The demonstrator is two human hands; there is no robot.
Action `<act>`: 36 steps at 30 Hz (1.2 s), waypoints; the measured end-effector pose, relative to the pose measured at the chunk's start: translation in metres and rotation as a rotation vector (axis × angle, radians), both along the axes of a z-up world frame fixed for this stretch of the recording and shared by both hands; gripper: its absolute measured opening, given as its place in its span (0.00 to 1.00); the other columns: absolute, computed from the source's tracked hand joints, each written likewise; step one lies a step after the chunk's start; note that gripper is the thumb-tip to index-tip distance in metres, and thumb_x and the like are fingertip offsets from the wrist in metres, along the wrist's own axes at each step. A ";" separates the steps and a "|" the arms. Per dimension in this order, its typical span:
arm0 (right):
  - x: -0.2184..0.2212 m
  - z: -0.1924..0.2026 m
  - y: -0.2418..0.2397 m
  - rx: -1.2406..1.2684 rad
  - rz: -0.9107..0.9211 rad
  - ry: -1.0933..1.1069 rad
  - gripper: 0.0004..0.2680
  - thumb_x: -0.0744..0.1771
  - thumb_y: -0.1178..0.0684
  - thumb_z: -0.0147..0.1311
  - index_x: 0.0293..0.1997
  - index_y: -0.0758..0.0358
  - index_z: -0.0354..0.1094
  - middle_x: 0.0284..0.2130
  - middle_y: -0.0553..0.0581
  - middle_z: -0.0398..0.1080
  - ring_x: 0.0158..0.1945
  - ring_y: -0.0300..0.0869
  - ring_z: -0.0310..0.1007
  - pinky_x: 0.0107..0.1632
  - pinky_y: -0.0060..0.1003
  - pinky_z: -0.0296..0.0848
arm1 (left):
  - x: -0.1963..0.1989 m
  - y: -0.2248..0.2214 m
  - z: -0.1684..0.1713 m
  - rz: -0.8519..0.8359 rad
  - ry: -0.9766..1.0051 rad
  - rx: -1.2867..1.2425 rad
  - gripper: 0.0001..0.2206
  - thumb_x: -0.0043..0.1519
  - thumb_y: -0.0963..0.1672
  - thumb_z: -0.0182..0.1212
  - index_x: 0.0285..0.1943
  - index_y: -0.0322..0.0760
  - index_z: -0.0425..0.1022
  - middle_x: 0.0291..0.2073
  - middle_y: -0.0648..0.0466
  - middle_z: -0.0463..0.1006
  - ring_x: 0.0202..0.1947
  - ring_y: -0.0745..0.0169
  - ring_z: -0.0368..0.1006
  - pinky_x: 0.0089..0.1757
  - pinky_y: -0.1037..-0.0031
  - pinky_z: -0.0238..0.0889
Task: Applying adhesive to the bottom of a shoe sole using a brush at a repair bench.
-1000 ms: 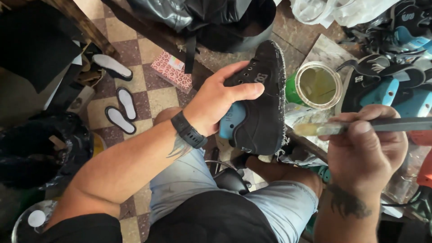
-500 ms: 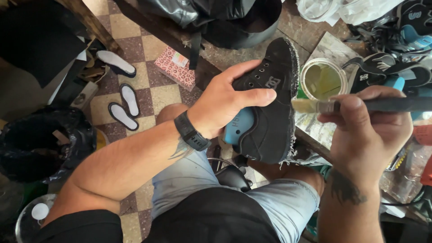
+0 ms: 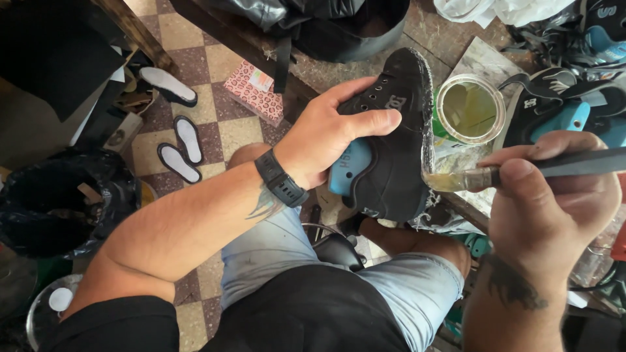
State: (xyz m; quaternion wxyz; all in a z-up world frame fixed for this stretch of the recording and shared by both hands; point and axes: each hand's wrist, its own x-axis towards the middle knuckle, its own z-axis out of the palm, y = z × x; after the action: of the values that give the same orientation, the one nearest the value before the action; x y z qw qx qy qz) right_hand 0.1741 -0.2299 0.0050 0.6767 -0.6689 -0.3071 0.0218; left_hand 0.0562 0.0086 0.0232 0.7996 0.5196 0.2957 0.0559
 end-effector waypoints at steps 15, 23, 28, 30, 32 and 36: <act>-0.020 0.007 -0.008 0.034 0.006 -0.195 0.12 0.70 0.51 0.60 0.50 0.64 0.59 0.35 0.65 0.71 0.31 0.52 0.78 0.33 0.37 0.79 | 0.006 -0.002 -0.024 0.054 -0.044 -0.383 0.42 0.46 0.47 0.73 0.75 0.32 0.70 0.45 0.46 0.86 0.39 0.54 0.82 0.36 0.65 0.78; -0.040 0.003 -0.011 0.127 0.057 -0.312 0.11 0.70 0.58 0.59 0.51 0.61 0.55 0.35 0.64 0.69 0.38 0.48 0.79 0.49 0.42 0.89 | 0.002 -0.010 -0.058 -0.001 -0.286 -0.624 0.09 0.61 0.44 0.71 0.45 0.34 0.81 0.35 0.47 0.86 0.31 0.56 0.84 0.32 0.68 0.79; -0.040 -0.004 -0.018 0.124 0.078 -0.361 0.12 0.70 0.59 0.57 0.52 0.58 0.53 0.34 0.60 0.67 0.39 0.45 0.78 0.52 0.46 0.90 | 0.004 -0.017 -0.076 -0.026 -0.331 -0.754 0.12 0.64 0.46 0.69 0.49 0.32 0.81 0.39 0.46 0.86 0.35 0.55 0.84 0.37 0.68 0.80; -0.036 -0.009 -0.022 0.135 0.138 -0.395 0.12 0.69 0.60 0.58 0.52 0.57 0.55 0.35 0.60 0.70 0.40 0.44 0.80 0.52 0.45 0.91 | 0.003 -0.020 -0.081 -0.022 -0.358 -0.812 0.12 0.65 0.45 0.69 0.51 0.32 0.82 0.42 0.44 0.87 0.38 0.53 0.85 0.41 0.67 0.81; -0.036 -0.015 -0.023 0.164 0.124 -0.399 0.12 0.68 0.59 0.58 0.51 0.56 0.54 0.33 0.63 0.71 0.37 0.44 0.79 0.51 0.48 0.89 | 0.003 -0.023 -0.083 -0.010 -0.355 -0.910 0.15 0.64 0.46 0.69 0.55 0.32 0.81 0.47 0.45 0.86 0.44 0.54 0.84 0.49 0.67 0.80; -0.025 -0.024 -0.023 0.212 0.223 -0.416 0.12 0.68 0.61 0.57 0.51 0.57 0.55 0.35 0.61 0.73 0.41 0.43 0.82 0.53 0.43 0.91 | -0.002 -0.026 -0.087 -0.052 -0.422 -0.972 0.16 0.66 0.46 0.69 0.57 0.31 0.81 0.51 0.45 0.85 0.49 0.54 0.83 0.55 0.67 0.77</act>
State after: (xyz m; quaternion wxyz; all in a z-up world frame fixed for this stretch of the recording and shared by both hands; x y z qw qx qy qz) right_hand 0.1487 -0.2526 -0.0189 0.6588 -0.5462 -0.5120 -0.0739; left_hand 0.0540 -0.0169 -0.0633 0.9915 0.0736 0.1071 -0.0040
